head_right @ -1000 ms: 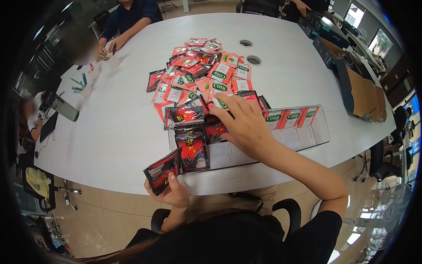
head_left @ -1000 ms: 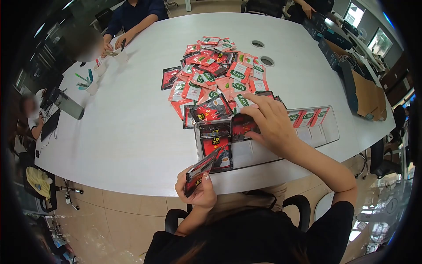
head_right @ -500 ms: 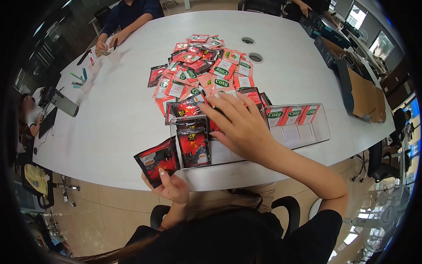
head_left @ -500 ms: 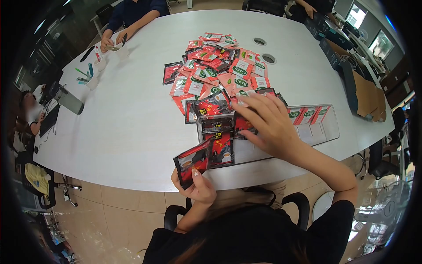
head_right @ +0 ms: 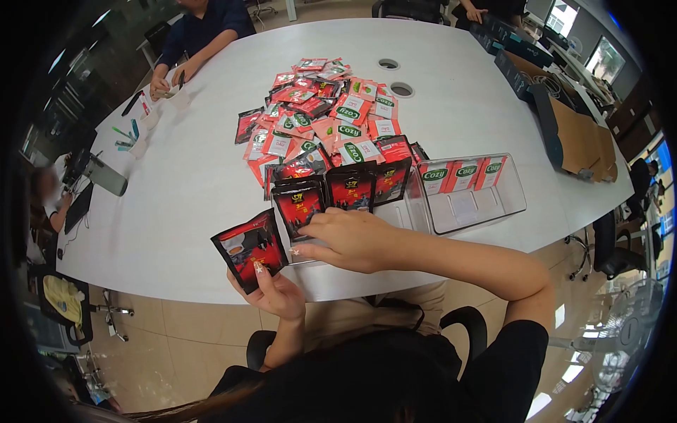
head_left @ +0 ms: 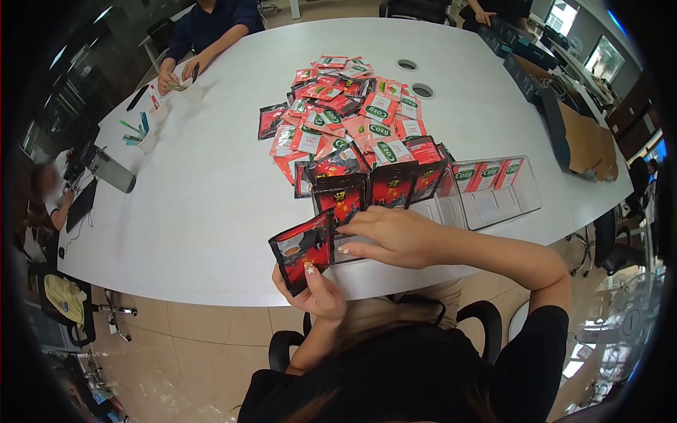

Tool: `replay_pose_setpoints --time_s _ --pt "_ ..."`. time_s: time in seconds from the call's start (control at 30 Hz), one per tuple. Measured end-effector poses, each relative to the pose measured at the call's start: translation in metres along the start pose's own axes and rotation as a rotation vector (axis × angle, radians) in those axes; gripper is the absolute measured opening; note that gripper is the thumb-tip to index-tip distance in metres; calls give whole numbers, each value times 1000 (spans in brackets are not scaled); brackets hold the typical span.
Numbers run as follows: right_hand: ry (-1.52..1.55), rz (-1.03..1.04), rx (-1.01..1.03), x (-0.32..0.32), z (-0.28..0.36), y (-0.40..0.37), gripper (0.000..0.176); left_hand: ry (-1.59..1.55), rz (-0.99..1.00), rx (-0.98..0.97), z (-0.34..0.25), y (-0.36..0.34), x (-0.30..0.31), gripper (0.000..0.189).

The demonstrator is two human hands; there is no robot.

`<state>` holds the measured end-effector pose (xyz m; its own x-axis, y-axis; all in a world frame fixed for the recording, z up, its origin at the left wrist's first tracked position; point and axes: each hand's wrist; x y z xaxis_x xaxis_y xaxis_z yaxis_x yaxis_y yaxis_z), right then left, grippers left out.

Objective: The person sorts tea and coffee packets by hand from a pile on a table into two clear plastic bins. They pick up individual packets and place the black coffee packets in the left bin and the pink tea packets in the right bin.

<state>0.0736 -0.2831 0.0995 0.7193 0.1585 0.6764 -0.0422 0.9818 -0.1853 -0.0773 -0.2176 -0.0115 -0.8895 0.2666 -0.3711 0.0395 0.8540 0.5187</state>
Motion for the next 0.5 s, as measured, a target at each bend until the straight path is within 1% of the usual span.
replay_pose_setpoints --time_s 0.13,0.2,0.23,0.3,0.43,0.5 --pt "-9 -44 4 -5 -9 3 58 21 18 -6 0 1 1 42" --pt "12 -93 77 -9 -20 5 60 9 28 -27 0 2 0 42" --pt "23 -118 114 -10 -23 5 62 16 -23 -4 -2 2 -3 40" --pt "29 -144 152 -10 -23 1 58 30 -125 41 -8 3 -12 35" --pt "4 -159 155 -1 -16 -13 49 151 -47 2 -5 0 -3 35" --pt "10 -217 146 1 -15 -24 48 230 -25 -40 -5 -3 -3 35"
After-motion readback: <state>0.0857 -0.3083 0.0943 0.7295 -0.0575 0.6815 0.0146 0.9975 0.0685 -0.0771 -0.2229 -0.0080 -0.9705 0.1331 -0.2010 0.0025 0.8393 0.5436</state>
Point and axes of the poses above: each hand's wrist, its own y-axis towards the middle knuckle, its own x-axis out of the back of the hand, z = x × y, and after that the axes turned 11 degrees about y, right-handed
